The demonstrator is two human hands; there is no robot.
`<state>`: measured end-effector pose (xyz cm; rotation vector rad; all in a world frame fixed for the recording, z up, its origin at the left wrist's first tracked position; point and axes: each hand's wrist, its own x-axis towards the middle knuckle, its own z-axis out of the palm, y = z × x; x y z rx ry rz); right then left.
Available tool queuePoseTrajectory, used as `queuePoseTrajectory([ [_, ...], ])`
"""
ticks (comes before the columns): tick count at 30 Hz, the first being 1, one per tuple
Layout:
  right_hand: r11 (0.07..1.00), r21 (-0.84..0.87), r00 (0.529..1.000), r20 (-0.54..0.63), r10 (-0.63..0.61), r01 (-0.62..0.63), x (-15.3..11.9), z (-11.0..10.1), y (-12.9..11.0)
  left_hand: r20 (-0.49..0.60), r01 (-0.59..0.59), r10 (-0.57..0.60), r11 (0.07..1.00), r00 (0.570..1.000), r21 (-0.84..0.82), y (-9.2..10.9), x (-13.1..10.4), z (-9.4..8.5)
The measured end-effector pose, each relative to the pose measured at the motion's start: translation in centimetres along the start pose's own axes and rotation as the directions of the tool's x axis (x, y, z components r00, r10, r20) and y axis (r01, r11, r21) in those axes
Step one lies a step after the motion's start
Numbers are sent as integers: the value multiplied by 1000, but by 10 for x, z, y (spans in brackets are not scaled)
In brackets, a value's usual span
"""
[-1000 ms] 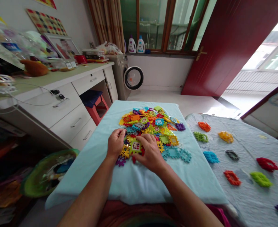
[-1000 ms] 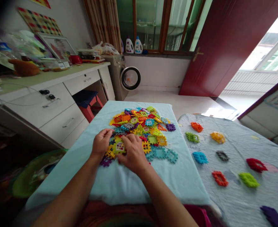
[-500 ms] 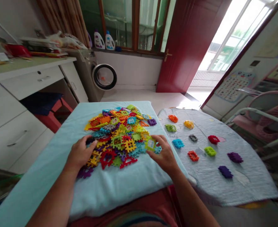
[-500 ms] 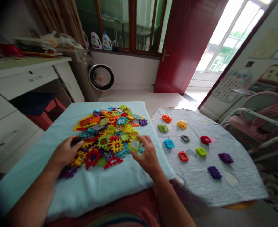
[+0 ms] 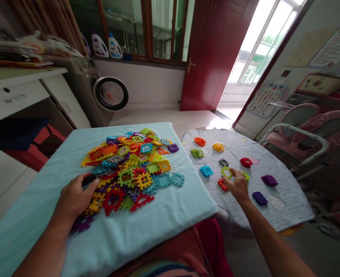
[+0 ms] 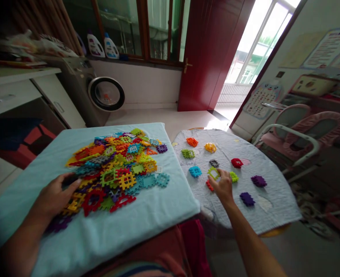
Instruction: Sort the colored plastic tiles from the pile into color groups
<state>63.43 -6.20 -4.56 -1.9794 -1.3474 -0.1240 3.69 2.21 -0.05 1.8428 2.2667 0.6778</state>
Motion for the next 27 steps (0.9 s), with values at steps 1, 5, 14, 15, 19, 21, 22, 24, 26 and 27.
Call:
queuePoseTrajectory([
  [1, 998, -63, 1000, 8, 12, -12, 6, -2, 18, -12, -2, 2, 1000, 1000, -4, -1, 0, 1],
  [5, 949, -306, 995, 39, 94, -78, 29, -11, 72, -31, 2, -3, 1000, 1000, -19, -2, 0, 3],
  [14, 830, -480, 936, 47, 348, -285, 48, -15, 119, 7, 36, -36, 999, 999, -16, 0, 1, 0],
  [15, 827, -474, 932, 32, 360, -303, 49, -13, 121, 8, 38, -38, 999, 999, -16, 0, 1, 0],
  [19, 820, -454, 918, 9, 395, -349, 50, -8, 123, -23, 18, -19, 999, 1000, -40, 1, 0, 0],
  [21, 809, -461, 905, 29, 424, -364, 50, -7, 122, -22, 16, -17, 999, 1000, -41, 1, -1, 0],
  [22, 804, -466, 900, 40, 435, -368, 50, -7, 120, -19, 22, -23, 999, 1000, -39, 1, -1, 0],
  [24, 799, -472, 896, 38, 442, -374, 49, -8, 116, -9, 29, -29, 999, 1000, -34, 1, -1, 0],
  [26, 807, -460, 906, 13, 424, -371, 51, -10, 109, -11, 21, -21, 999, 1000, -39, 1, -2, 0],
  [27, 819, -447, 916, -1, 402, -360, 52, -11, 104, -18, 14, -14, 999, 1000, -46, 1, -2, 0],
])
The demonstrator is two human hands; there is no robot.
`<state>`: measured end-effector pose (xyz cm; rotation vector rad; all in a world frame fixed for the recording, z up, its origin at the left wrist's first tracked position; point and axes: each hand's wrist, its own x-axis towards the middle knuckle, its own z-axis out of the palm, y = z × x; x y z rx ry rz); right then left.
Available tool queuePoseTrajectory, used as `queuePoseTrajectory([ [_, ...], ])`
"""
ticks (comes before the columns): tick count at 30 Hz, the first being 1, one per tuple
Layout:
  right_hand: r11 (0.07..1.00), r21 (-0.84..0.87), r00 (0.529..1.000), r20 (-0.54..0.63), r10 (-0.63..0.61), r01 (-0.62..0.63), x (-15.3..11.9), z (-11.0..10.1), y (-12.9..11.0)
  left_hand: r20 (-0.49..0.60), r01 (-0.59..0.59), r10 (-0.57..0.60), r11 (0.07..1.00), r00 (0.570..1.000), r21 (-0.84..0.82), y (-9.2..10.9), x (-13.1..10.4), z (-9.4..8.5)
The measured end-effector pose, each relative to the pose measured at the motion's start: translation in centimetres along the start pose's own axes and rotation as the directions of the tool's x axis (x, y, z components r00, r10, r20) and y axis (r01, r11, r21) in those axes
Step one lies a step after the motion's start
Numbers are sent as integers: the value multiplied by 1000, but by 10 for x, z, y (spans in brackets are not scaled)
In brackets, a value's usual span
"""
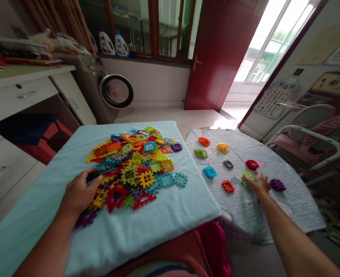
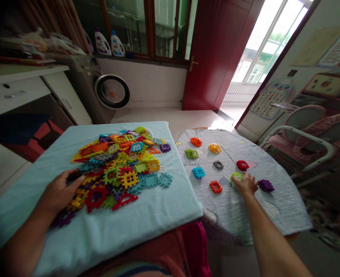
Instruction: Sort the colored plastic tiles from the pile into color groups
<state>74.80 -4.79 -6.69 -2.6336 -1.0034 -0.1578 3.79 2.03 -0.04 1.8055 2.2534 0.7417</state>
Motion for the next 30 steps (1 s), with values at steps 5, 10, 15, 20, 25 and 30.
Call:
queuePoseTrajectory([
  [5, 951, 175, 958, -178, -226, 257, -13, -24, -59, -30, -38, 36, 997, 999, -65, 3, -3, 0],
  [10, 657, 511, 821, -205, -533, 554, -73, -59, -168, -50, -28, 20, 983, 999, -180, 6, -4, -1],
  [15, 348, 620, 537, -141, -832, 703, -156, -77, -261, -69, -1, -22, 948, 997, -318, 8, -5, -4],
  [20, 350, 589, 477, -69, -876, 728, -202, -60, -307, -127, -16, -39, 914, 991, -406, 12, -6, -8],
  [25, 400, 565, 527, -73, -847, 722, -215, -44, -314, -178, -46, -34, 903, 983, -427, 17, -10, -10],
  [30, 383, 560, 479, -29, -877, 735, -223, -45, -312, -235, -55, -47, 911, 971, -409, 18, -12, -11],
])
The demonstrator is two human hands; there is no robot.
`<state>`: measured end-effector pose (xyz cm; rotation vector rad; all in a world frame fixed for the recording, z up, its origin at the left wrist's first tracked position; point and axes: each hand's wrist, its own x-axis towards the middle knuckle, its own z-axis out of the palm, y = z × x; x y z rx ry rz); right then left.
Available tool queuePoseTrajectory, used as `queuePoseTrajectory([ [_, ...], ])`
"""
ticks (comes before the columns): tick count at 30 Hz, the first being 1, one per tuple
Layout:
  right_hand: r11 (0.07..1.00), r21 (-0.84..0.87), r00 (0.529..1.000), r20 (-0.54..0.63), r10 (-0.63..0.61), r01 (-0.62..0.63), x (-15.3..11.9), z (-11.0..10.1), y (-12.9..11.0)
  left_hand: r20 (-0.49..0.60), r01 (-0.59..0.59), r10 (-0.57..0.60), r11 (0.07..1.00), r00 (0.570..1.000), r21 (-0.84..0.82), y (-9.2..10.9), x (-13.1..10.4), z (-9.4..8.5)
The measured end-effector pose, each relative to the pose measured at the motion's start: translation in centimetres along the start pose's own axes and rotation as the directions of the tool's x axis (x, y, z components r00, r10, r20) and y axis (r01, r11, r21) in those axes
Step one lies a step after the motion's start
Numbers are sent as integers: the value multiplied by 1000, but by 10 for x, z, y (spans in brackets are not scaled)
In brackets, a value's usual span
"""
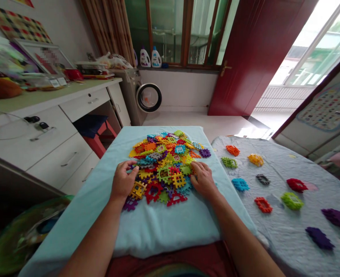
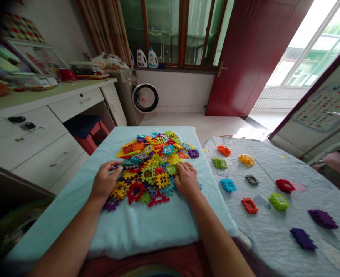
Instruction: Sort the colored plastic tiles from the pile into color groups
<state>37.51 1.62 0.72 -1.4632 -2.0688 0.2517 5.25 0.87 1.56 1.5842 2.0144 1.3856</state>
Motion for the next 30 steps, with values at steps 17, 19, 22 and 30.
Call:
queuePoseTrajectory([
  [17, 992, 41, 993, 4, -116, 116, -3, 4, -3, 33, 23, -28, 989, 999, 146, -15, 3, 4],
  [19, 988, 101, 992, -39, -118, 121, -2, 5, -1, 33, 5, -11, 987, 999, 158, -17, 4, 5],
  [22, 967, 241, 993, -108, -55, 80, 1, 6, 5, 29, 0, -5, 986, 1000, 165, -18, 3, 6],
  [30, 812, 554, 952, -108, 288, -183, 4, 9, 8, 35, -39, 35, 991, 999, 127, -13, 0, 7],
])
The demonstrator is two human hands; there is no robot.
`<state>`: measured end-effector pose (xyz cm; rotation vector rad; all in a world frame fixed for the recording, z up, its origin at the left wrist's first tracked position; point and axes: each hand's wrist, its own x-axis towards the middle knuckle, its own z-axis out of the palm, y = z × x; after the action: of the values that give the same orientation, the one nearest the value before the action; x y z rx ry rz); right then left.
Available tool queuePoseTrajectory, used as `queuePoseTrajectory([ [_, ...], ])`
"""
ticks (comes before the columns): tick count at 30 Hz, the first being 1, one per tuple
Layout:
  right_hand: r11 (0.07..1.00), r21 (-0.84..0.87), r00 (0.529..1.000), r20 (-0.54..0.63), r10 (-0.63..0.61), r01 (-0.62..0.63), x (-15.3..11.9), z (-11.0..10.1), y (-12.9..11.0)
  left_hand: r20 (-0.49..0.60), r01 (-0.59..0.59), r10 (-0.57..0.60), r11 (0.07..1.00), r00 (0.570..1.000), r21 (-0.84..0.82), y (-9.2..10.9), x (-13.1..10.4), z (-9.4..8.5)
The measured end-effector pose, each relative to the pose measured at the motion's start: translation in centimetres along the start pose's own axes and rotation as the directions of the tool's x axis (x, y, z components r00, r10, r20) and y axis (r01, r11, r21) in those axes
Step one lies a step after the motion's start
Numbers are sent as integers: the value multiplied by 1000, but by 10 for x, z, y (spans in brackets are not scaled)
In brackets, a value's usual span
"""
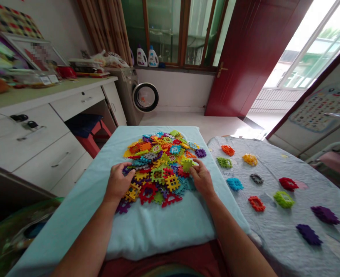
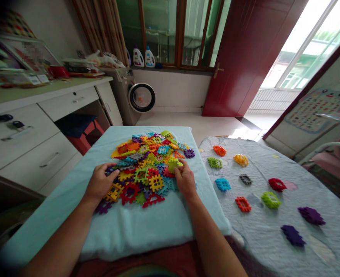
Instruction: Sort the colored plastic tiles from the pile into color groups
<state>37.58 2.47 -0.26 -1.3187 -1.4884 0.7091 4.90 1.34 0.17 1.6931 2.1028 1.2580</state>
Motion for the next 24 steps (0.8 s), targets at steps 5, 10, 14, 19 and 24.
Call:
queuePoseTrajectory([
  [5, 999, -3, 997, -64, 34, -34, 2, -1, 0, -12, -17, 17, 1000, 1000, -4, 0, 0, 0],
  [10, 995, 92, 999, 33, 34, -37, 1, -1, 0, -23, -27, 27, 1000, 999, 3, 0, -1, 1],
  [14, 974, 212, 996, 64, 67, -80, 0, -3, -5, -2, -16, 16, 1000, 1000, 4, -1, -1, 1],
  [19, 907, 400, 989, 112, 96, -134, 0, -11, -16, 12, -36, 36, 999, 999, -1, -1, 0, 1],
  [24, 812, 559, 984, 50, 170, -168, 2, -19, -18, 0, -48, 48, 999, 999, -7, -2, -1, 2],
])
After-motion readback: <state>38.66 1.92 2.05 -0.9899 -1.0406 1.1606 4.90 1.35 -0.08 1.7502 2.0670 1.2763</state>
